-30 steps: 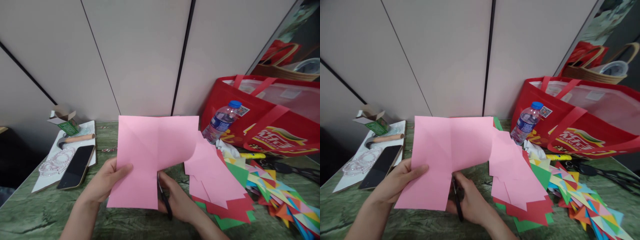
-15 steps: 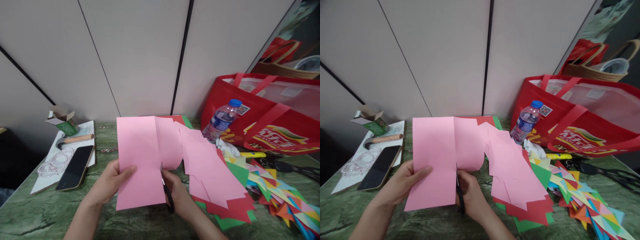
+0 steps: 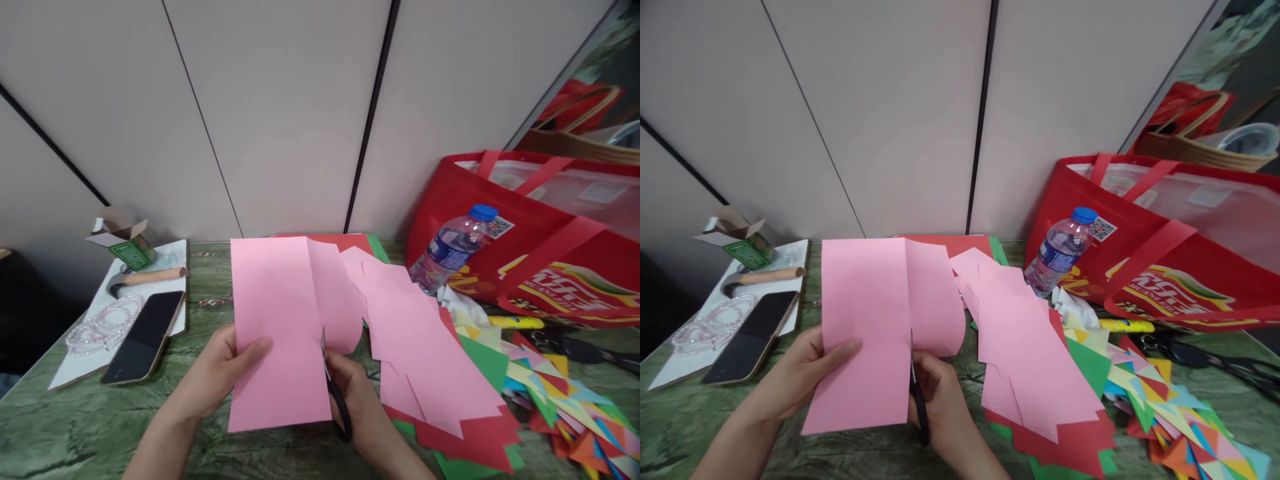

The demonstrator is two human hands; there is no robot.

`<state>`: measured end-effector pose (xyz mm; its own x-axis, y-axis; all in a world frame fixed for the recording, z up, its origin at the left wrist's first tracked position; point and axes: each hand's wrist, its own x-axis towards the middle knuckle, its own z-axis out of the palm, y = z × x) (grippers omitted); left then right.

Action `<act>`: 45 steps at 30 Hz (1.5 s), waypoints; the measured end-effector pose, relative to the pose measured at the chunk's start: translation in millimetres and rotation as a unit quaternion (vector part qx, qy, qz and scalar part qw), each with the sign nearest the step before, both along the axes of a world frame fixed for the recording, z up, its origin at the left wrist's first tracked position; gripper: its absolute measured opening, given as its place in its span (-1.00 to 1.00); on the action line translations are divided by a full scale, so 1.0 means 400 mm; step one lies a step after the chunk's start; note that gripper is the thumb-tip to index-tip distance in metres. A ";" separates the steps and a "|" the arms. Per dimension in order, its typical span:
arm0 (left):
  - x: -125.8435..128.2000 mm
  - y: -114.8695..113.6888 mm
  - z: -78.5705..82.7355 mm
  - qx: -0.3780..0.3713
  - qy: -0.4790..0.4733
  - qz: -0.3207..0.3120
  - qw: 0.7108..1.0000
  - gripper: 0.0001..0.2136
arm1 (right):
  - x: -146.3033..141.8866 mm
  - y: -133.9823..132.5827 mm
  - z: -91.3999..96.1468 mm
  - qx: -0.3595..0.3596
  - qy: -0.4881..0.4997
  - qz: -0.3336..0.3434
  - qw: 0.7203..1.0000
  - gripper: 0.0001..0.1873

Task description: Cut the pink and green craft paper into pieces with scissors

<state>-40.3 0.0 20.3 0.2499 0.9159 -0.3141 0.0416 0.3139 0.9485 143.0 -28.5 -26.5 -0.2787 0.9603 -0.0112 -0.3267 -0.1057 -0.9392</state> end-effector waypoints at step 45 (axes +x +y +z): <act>0.010 0.000 -0.027 0.017 -0.006 0.012 1.000 -0.81 | -0.004 0.005 -0.019 -0.065 0.054 -0.067 0.994 -0.73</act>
